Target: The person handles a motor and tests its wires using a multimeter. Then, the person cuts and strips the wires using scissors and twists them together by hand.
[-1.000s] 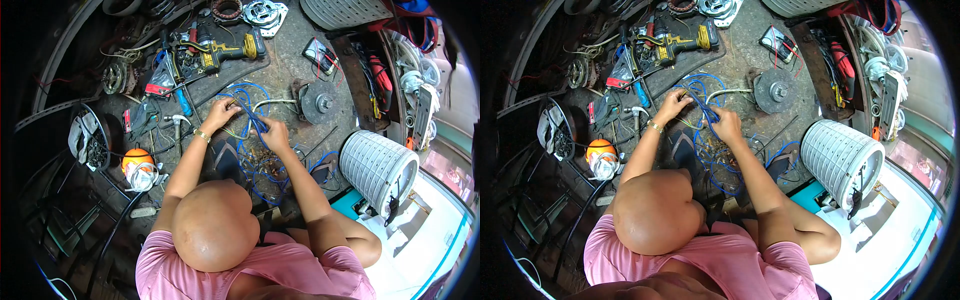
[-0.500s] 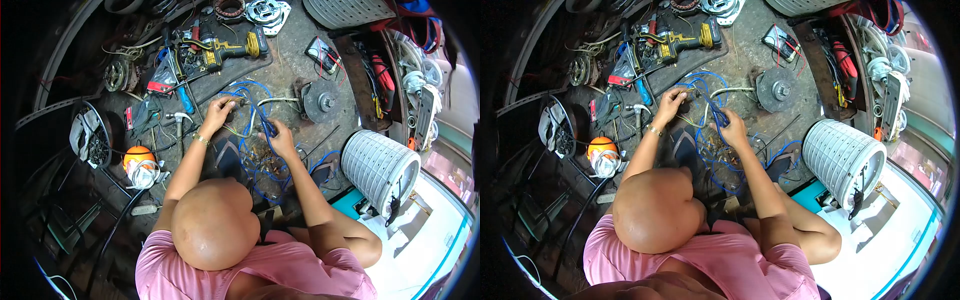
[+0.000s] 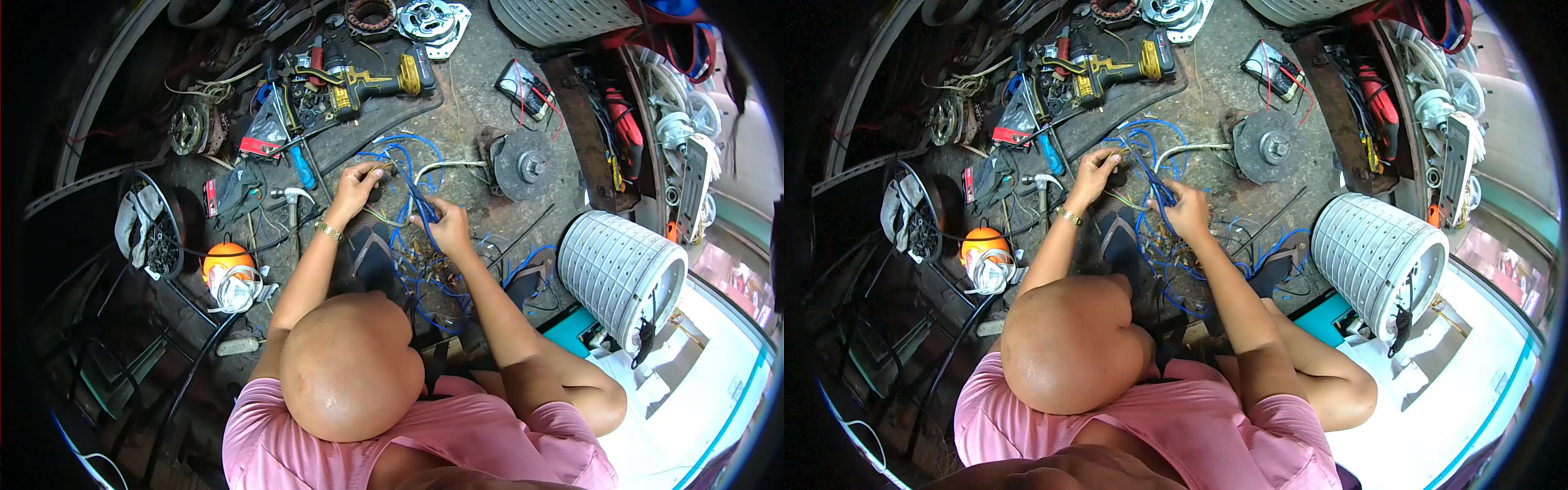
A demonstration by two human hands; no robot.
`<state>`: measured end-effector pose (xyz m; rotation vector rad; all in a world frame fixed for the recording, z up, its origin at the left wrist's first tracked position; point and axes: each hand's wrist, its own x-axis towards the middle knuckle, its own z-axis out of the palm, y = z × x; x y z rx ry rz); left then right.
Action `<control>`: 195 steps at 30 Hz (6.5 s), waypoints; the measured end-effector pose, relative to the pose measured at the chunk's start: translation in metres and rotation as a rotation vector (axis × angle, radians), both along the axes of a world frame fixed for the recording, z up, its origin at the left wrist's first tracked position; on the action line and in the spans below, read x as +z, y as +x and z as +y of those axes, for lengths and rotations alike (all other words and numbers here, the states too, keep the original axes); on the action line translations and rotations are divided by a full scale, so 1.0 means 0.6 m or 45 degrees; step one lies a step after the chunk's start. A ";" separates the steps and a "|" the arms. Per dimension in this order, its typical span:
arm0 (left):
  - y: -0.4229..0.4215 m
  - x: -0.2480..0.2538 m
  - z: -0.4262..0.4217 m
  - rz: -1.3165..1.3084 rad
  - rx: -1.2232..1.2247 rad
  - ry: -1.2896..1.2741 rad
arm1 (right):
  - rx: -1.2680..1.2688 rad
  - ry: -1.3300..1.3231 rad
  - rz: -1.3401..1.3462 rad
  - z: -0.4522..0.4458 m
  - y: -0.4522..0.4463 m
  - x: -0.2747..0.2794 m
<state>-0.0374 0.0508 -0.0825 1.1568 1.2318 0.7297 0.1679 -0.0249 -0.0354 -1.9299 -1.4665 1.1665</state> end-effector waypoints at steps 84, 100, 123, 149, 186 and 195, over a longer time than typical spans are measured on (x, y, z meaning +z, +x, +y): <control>0.099 0.466 -0.309 -0.506 0.005 0.353 | 0.004 0.739 0.028 -0.329 0.062 0.397; 0.119 0.479 -0.335 -0.264 0.025 0.623 | -0.088 0.946 -0.095 -0.347 0.070 0.357; 0.103 0.487 -0.344 0.042 -0.154 0.711 | -0.031 0.906 -0.348 -0.355 0.086 0.385; 0.092 0.495 -0.322 -0.035 -0.409 0.852 | -0.067 -0.188 1.664 -0.412 0.068 0.356; 0.114 0.437 -0.312 -0.275 0.225 0.610 | -0.117 0.496 -0.037 -0.346 0.057 0.376; 0.109 0.436 -0.319 -0.506 0.129 0.563 | 0.020 0.643 -0.151 -0.341 0.069 0.360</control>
